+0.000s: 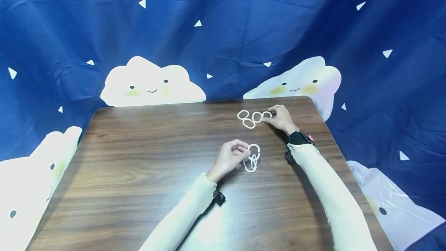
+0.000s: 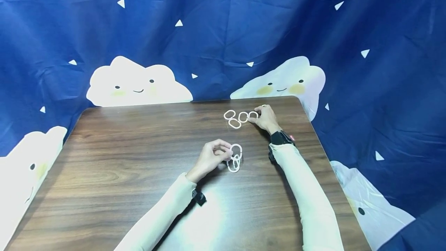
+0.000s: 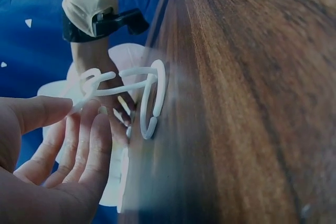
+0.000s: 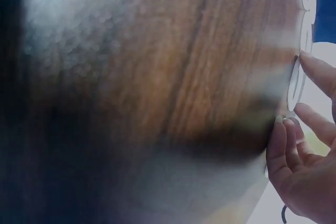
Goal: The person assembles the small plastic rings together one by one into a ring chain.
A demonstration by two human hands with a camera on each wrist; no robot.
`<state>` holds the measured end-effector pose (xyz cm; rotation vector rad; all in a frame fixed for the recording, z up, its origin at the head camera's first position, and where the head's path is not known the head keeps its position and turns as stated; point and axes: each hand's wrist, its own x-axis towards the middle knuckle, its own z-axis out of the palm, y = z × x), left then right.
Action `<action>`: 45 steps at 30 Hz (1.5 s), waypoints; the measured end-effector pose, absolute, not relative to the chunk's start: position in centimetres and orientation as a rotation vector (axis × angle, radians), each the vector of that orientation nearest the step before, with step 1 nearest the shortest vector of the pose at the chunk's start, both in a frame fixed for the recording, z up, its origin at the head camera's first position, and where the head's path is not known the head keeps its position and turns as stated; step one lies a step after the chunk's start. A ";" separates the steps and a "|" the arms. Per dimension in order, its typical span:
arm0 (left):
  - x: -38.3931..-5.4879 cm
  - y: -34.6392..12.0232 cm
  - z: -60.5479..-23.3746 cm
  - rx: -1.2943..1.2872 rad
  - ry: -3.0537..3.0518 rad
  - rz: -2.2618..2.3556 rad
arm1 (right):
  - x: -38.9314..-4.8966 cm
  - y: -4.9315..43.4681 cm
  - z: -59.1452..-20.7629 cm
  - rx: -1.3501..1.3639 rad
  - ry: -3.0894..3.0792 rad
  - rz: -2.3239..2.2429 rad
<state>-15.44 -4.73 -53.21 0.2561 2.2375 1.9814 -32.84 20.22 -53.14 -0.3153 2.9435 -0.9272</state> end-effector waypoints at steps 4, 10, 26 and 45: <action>-15.5 -4.5 -53.3 0.272 2.227 1.988 | -32.6 20.6 -53.2 -0.251 2.941 -0.953; -15.4 -4.6 -53.4 0.258 2.233 1.986 | -32.0 20.6 -53.5 -0.210 2.946 -0.999; -15.6 -3.7 -53.5 0.253 2.185 2.041 | -28.8 21.3 -53.1 -0.229 2.920 -0.957; -15.5 -4.3 -53.6 0.241 2.205 2.013 | -25.8 21.6 -53.5 -0.259 2.658 -1.305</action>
